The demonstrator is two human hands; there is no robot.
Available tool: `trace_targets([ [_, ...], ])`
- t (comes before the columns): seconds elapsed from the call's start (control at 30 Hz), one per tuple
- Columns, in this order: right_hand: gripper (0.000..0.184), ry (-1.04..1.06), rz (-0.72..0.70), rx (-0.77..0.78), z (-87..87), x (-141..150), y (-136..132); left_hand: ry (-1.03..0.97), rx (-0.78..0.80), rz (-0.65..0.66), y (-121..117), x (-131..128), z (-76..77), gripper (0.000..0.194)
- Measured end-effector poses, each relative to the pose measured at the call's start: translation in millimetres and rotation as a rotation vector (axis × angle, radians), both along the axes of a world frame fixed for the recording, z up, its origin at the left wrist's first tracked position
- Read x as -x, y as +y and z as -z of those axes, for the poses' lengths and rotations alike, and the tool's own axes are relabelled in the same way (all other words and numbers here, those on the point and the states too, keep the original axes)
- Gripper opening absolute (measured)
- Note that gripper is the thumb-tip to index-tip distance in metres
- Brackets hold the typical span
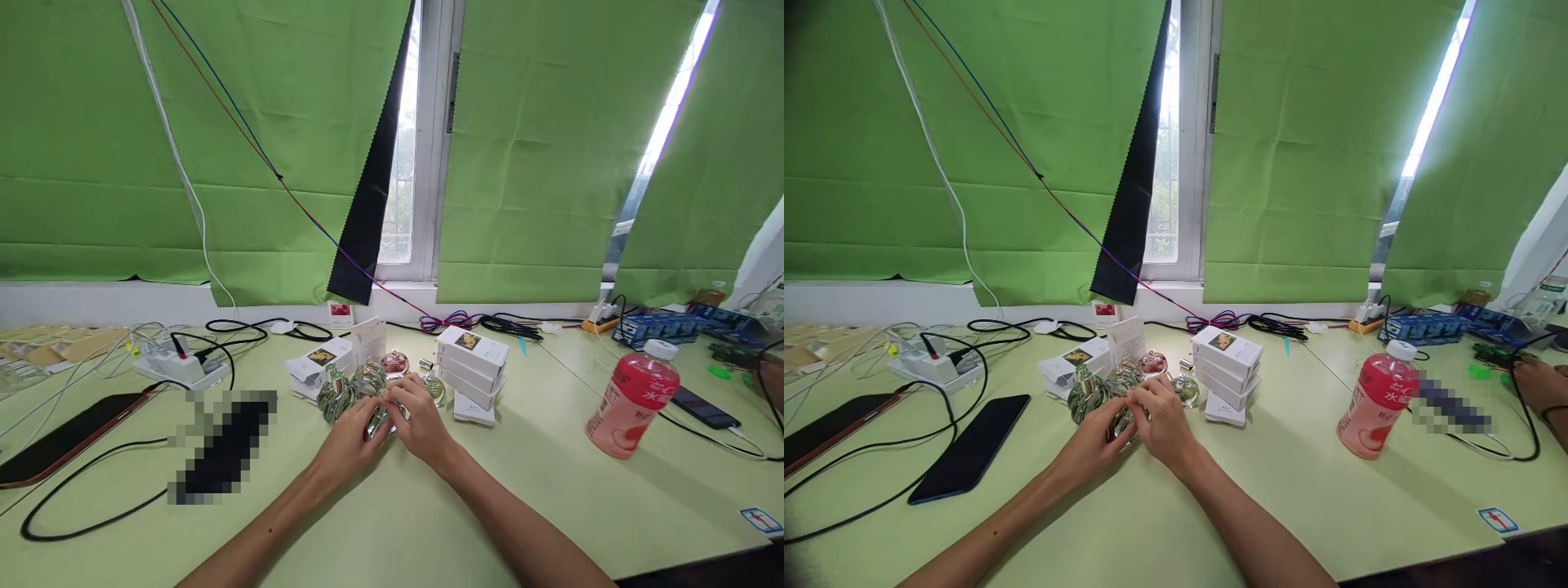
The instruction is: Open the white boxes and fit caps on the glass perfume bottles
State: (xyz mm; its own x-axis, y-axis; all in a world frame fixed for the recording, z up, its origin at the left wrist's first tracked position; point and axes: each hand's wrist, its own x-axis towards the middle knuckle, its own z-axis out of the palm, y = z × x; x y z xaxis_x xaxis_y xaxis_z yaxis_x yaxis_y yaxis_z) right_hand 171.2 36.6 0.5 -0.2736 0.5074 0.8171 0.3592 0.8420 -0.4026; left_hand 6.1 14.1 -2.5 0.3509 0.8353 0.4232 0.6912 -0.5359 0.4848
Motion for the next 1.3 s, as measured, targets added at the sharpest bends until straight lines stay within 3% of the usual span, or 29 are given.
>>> trace_targets([
  [0.6, 0.007, 0.059, -0.008, 0.059, 8.3, -0.3, 2.9, -0.006, -0.039, -0.006, -0.6, 0.4, -0.2, 0.019],
  [1.3, 0.013, 0.002, 0.001, 0.005, 8.1, -1.0, 2.7, 0.013, -0.008, -0.003, 1.4, 0.3, 3.1, 0.023],
])
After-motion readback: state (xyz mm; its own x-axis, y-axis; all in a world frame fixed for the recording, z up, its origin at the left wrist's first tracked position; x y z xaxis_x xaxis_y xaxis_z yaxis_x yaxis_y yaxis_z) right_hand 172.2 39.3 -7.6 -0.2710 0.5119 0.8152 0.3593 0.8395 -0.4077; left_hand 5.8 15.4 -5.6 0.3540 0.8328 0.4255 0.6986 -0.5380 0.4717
